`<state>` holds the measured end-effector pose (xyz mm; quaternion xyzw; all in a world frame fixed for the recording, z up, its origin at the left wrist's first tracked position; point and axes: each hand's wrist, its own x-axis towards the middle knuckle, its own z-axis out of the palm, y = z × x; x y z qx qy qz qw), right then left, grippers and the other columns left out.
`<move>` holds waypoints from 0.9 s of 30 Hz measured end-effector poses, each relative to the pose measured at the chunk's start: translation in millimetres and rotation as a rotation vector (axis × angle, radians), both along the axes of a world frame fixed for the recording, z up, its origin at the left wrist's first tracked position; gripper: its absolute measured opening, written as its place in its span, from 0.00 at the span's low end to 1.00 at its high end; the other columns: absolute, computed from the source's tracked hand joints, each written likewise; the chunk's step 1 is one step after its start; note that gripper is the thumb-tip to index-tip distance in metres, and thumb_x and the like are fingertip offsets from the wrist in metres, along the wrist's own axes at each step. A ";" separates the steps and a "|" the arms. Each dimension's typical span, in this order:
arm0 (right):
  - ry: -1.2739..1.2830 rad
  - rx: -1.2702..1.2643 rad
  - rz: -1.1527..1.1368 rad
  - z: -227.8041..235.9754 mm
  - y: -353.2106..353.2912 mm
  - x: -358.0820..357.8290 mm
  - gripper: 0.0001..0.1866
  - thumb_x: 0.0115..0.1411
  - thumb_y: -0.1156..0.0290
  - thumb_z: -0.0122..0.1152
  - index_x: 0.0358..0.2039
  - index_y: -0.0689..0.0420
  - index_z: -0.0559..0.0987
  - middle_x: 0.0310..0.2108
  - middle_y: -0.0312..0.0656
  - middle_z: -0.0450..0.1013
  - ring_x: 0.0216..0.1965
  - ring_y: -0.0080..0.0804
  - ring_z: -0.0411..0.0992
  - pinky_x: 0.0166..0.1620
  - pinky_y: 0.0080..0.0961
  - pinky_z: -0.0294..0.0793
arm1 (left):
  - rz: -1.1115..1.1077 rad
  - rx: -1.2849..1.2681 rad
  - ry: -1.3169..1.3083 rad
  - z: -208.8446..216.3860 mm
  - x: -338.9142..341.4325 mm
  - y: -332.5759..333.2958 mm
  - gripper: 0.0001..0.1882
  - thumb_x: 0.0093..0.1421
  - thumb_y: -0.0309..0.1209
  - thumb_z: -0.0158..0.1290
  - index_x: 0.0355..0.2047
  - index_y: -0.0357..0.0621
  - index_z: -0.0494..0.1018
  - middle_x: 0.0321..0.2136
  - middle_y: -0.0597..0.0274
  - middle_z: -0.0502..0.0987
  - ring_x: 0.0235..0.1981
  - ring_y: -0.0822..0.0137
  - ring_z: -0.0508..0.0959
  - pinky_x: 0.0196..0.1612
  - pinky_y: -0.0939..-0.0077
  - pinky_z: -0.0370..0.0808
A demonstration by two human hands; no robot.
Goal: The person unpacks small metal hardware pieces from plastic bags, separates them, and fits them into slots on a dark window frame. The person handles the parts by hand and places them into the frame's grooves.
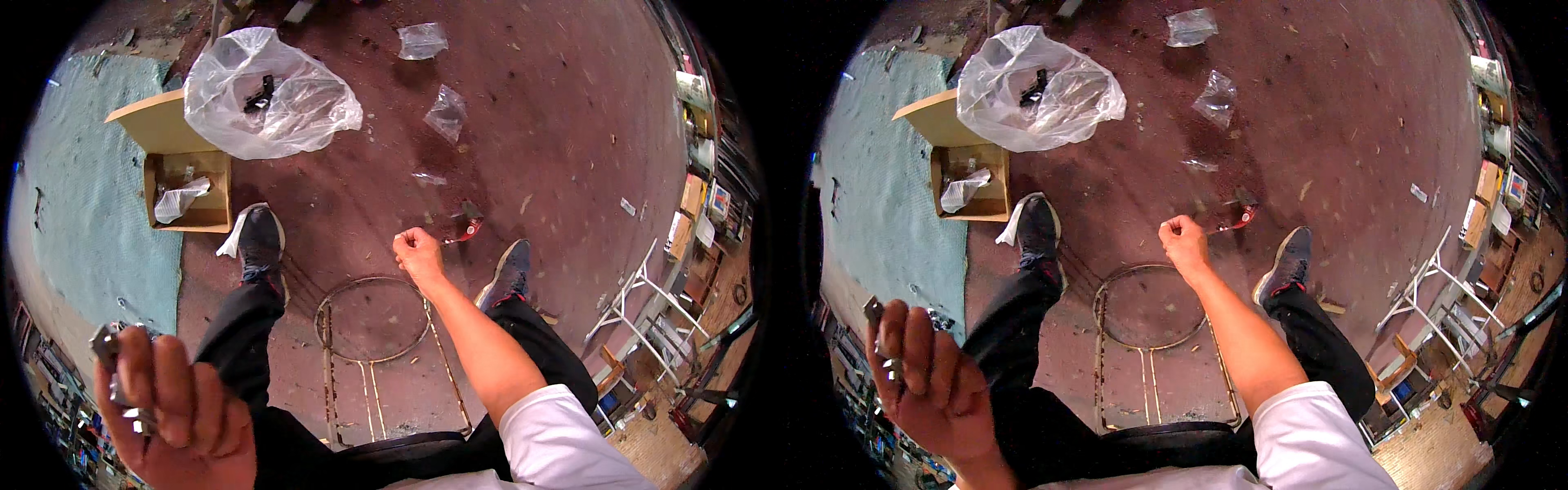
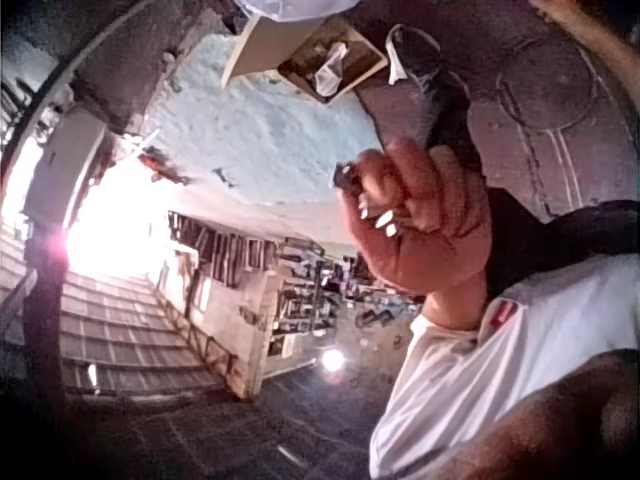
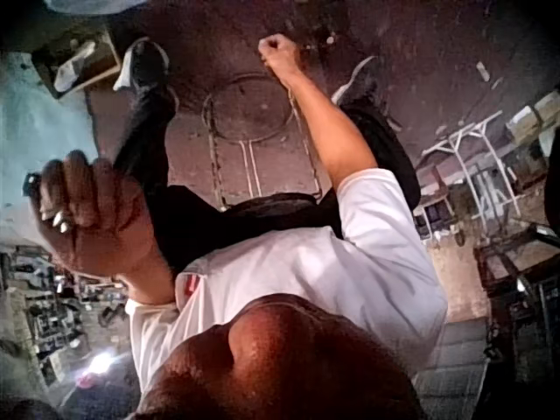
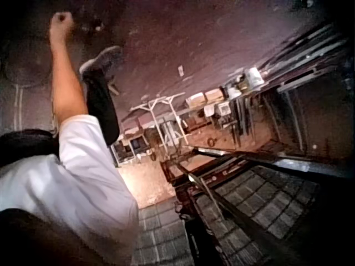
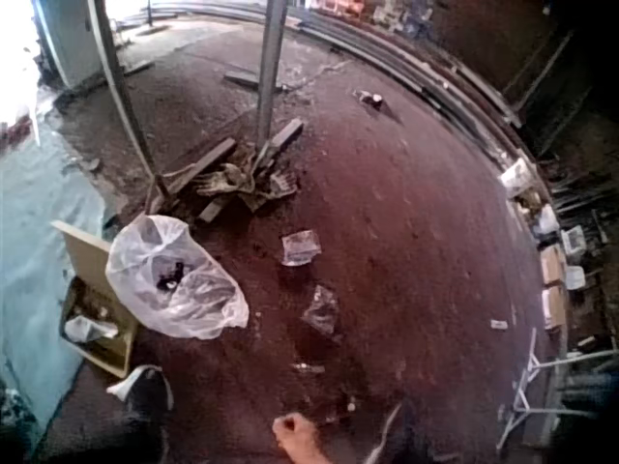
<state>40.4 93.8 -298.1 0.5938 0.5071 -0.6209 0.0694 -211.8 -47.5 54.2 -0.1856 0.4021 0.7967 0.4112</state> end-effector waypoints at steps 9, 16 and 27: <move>0.077 0.035 0.198 7.2 -19.9 -47.6 0.11 0.61 0.65 0.64 0.33 0.61 0.79 0.27 0.36 0.77 0.31 0.22 0.72 0.37 0.26 0.73 | 0.039 -0.181 -0.153 8.6 11.0 20.0 0.20 0.77 0.46 0.31 0.33 0.46 0.59 0.20 0.62 0.61 0.16 0.71 0.59 0.15 0.77 0.60; 0.091 0.083 0.333 13.0 -43.7 -72.7 0.11 0.61 0.65 0.63 0.32 0.61 0.79 0.27 0.38 0.77 0.30 0.25 0.73 0.37 0.27 0.74 | -0.469 -0.322 -0.307 9.9 30.3 30.4 0.24 0.71 0.48 0.43 0.34 0.36 0.72 0.20 0.59 0.72 0.17 0.74 0.66 0.21 0.80 0.60; 0.204 0.036 0.467 9.8 -91.9 -154.5 0.10 0.61 0.66 0.63 0.34 0.60 0.79 0.27 0.39 0.79 0.31 0.23 0.76 0.38 0.27 0.75 | -0.257 0.067 -0.342 2.1 59.7 18.0 0.15 0.75 0.39 0.45 0.38 0.42 0.74 0.29 0.72 0.73 0.27 0.82 0.67 0.30 0.85 0.64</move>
